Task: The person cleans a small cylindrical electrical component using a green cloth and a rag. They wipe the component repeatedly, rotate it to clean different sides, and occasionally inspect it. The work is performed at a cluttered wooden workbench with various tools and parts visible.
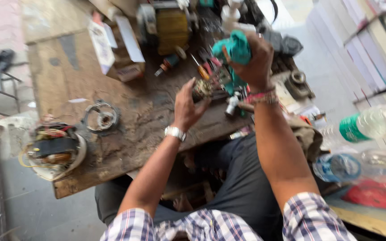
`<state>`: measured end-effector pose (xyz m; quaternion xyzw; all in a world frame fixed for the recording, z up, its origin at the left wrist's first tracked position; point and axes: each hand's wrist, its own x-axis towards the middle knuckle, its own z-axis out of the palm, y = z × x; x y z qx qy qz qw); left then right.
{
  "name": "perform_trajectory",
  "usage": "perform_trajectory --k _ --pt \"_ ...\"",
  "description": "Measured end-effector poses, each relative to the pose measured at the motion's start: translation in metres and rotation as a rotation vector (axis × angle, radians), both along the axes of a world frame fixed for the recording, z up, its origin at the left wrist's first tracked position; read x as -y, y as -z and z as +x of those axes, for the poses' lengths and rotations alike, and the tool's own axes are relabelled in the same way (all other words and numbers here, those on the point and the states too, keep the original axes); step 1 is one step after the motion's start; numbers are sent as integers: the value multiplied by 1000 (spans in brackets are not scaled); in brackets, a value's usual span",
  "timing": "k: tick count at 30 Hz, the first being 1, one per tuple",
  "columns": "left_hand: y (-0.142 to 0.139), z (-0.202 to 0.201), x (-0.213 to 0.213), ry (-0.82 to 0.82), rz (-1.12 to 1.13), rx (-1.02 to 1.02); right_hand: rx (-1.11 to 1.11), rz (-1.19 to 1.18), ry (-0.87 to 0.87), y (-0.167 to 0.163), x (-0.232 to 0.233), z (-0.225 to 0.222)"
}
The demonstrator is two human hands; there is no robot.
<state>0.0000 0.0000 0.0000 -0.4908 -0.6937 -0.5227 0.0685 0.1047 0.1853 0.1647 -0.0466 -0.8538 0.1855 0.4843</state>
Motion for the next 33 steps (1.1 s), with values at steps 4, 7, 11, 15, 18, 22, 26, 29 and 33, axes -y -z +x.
perform_trajectory --k 4,7,11,15,18,22,26,29,33 --pt "-1 8 -28 -29 -147 110 2 -30 68 8 -15 4" --pt "4 13 -23 -33 -154 126 15 -134 46 19 -27 5" --pt "5 18 -30 -110 -75 25 -60 -188 0 29 -37 3" --pt "10 25 -38 -183 -28 -19 -104 -275 -42 42 -47 5" --pt "13 27 -39 -198 -42 -12 -103 -350 -94 48 -52 6" --pt "13 27 -39 -208 -51 -10 -139 -402 -107 55 -54 4" --pt "14 29 -40 -217 -42 -1 -143 -423 -142 57 -55 5" --pt "13 29 -40 -225 -35 -5 -158 -415 -145 53 -53 3" --pt "13 27 -39 -218 -5 0 -139 -375 -82 42 -40 1"
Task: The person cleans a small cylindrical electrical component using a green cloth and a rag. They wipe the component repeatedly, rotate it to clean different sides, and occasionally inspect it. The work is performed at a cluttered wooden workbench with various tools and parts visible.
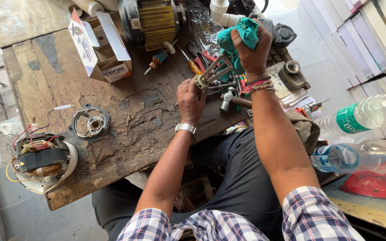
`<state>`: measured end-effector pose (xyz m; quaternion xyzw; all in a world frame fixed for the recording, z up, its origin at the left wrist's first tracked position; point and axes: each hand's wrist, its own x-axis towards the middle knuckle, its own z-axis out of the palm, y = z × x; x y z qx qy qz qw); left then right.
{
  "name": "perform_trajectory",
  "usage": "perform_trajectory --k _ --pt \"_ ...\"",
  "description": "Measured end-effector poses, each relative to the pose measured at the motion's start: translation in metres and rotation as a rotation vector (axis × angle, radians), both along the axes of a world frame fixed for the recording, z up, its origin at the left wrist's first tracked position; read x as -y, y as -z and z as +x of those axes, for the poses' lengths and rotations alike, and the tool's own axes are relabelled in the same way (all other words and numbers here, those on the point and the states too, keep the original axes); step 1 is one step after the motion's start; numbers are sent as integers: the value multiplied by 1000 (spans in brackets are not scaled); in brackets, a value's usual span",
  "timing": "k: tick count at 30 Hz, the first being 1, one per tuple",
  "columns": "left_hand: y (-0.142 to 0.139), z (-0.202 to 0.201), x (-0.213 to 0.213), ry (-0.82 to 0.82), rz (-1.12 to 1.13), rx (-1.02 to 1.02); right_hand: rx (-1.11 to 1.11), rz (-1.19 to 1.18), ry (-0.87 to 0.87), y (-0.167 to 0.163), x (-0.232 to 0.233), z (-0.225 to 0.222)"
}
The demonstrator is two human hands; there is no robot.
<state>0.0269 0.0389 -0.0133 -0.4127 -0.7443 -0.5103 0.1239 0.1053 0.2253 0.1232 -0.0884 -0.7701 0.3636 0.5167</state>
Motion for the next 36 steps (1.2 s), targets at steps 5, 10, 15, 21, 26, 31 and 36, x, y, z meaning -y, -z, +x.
perform_trajectory --k 5,10,15,21,26,31,36 --pt "6 -5 7 58 44 41 52 167 158 -15 20 -4" --pt "11 -8 8 54 78 -9 52 276 144 -30 36 -5" --pt "12 -4 14 57 116 1 132 287 -42 -48 49 7" --pt "-3 -5 29 139 133 49 62 365 -92 -59 69 5" --pt "-24 -36 43 322 -180 229 80 342 -199 -67 65 5" --pt "-20 -45 32 326 -303 347 35 252 -252 -60 59 2" --pt "-1 -24 13 124 -19 143 -169 -362 -199 -35 59 -5"
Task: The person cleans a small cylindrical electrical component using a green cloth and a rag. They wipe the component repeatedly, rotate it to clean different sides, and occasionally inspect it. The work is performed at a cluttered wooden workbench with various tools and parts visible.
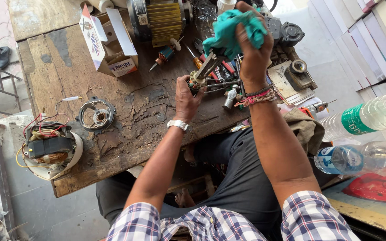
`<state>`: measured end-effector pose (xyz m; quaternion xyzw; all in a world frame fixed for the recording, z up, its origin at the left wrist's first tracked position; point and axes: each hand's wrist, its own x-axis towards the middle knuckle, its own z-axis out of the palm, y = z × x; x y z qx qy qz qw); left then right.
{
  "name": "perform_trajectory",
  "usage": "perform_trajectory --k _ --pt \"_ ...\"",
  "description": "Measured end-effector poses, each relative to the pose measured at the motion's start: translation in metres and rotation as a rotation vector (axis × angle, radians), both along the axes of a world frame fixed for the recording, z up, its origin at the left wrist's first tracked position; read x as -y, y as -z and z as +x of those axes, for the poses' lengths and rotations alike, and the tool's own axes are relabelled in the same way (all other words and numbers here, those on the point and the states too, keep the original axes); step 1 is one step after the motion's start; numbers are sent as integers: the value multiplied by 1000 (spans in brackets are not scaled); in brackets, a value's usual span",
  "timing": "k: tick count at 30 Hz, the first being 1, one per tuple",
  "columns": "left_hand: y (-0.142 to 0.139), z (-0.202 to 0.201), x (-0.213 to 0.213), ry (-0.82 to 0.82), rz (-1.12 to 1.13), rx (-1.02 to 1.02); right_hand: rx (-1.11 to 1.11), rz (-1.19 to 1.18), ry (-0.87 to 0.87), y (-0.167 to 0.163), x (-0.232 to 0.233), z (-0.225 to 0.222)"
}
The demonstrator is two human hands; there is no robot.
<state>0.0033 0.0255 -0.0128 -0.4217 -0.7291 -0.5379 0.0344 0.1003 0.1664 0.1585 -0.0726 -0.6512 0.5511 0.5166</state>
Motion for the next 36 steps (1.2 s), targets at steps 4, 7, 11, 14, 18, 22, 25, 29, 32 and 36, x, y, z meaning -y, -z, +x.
perform_trajectory --k 4,7,11,14,18,22,25,29,32,36 --pt "3 9 1 -44 174 -81 -202 -406 -278 15 -16 2" --pt "-2 7 13 97 227 146 -256 -463 -486 26 -32 5" --pt "-21 -6 23 239 275 434 -249 -543 -666 37 -52 1" --pt "-38 -21 10 174 300 441 -273 -554 -748 39 -58 -1" --pt "-51 -41 -25 252 180 506 -204 -474 -734 28 -48 1" --pt "-53 -52 -49 467 104 732 -97 -266 -781 15 -29 -3" --pt "-54 -58 -38 656 256 1046 -164 -294 -771 13 -28 -3" --pt "-71 -65 -16 610 133 1005 -320 -522 -463 9 -59 27" --pt "-85 -72 -6 595 112 947 -132 -671 -154 0 -84 67" --pt "-94 -86 -8 533 265 1074 720 -700 -65 -10 -66 72"
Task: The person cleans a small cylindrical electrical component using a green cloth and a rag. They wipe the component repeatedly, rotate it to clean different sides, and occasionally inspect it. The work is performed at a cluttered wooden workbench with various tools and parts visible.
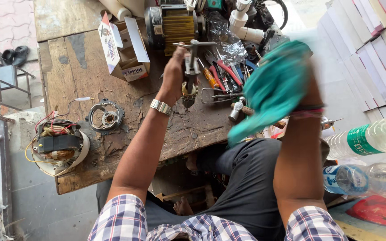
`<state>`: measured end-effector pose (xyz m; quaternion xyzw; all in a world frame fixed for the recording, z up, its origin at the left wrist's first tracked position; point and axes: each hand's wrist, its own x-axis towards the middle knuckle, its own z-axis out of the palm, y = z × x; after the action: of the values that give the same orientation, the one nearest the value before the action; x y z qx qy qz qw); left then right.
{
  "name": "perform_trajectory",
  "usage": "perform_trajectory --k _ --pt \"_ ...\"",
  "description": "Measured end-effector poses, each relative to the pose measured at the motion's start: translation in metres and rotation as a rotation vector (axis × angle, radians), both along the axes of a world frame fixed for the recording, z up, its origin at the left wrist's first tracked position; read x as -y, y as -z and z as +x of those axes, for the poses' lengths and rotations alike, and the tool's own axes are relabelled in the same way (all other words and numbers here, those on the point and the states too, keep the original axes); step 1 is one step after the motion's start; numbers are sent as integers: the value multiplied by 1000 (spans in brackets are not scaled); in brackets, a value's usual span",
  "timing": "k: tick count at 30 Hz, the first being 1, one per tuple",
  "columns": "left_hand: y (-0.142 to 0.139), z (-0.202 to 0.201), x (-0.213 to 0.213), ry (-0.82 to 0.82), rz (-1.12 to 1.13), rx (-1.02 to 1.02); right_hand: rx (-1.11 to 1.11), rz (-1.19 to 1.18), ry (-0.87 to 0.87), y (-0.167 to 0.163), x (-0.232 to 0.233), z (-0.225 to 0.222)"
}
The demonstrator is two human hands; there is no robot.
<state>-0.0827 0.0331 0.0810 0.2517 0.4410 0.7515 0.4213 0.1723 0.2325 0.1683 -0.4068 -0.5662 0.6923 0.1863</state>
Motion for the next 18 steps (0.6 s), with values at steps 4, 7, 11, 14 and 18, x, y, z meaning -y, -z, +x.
perform_trajectory --k 4,7,11,14,18 --pt "4 -5 -8 -210 8 90 508 273 -762 22 89 -70" --pt "7 -5 -11 -219 85 126 433 743 -1111 47 143 -94" --pt "5 0 -14 -222 47 61 723 1008 -913 61 106 -66" --pt "2 7 -22 -235 -11 197 1224 1039 -833 74 55 -21" --pt "0 11 -27 -199 -61 30 1261 987 -781 108 38 13"
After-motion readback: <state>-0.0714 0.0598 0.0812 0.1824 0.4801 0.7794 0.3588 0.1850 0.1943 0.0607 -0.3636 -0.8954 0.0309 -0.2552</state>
